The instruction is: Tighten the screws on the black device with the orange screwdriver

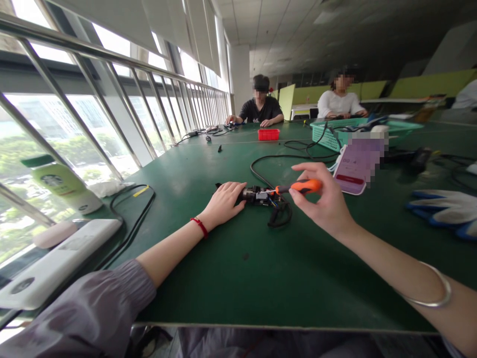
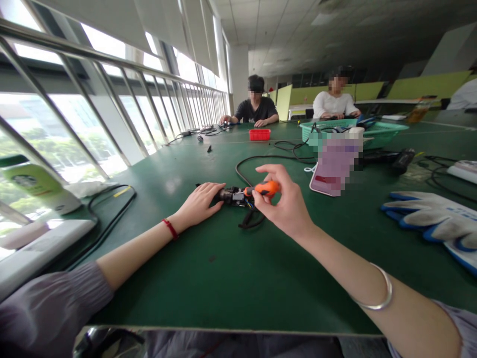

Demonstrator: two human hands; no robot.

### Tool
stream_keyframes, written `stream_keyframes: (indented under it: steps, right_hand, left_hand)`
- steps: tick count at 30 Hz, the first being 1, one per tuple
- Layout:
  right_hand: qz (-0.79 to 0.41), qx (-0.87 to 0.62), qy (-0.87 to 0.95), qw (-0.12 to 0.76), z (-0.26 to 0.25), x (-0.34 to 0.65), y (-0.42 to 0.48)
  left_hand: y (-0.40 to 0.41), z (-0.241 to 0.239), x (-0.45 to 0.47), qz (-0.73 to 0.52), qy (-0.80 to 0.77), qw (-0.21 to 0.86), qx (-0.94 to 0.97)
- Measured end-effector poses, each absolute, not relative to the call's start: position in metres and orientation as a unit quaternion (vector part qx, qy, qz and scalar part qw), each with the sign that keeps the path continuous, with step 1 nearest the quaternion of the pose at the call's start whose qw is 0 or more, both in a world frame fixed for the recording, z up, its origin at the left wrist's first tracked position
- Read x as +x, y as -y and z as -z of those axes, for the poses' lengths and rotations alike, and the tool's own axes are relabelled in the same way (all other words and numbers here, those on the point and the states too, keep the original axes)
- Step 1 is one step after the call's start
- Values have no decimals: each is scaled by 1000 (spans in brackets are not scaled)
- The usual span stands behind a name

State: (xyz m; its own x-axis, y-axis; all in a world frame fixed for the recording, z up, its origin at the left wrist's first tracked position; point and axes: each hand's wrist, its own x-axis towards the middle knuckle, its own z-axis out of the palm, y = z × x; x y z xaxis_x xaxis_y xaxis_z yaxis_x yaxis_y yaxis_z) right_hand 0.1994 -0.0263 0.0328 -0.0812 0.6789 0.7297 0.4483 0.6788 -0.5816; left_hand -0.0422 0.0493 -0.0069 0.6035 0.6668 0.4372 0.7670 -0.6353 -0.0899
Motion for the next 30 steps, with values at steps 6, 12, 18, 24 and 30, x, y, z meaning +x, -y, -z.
stream_keyframes:
  steps: [6, 12, 18, 24, 30]
  right_hand:
    - [-165, -431, 698, 548, -31, 201, 25]
    - [-134, -395, 707, 572, -34, 199, 27]
    - [-170, -448, 700, 530, -34, 198, 28]
    - [-124, -392, 703, 581, -35, 197, 27]
    - [-152, -428, 706, 543, -35, 197, 26]
  left_hand:
    - [-49, 7, -42, 185, 405, 130, -886]
    - [-50, 8, -41, 185, 403, 127, -887]
    - [-49, 7, -41, 182, 408, 126, -886]
    - [-49, 7, -42, 183, 404, 129, -887]
    - [-48, 6, -41, 183, 406, 128, -886]
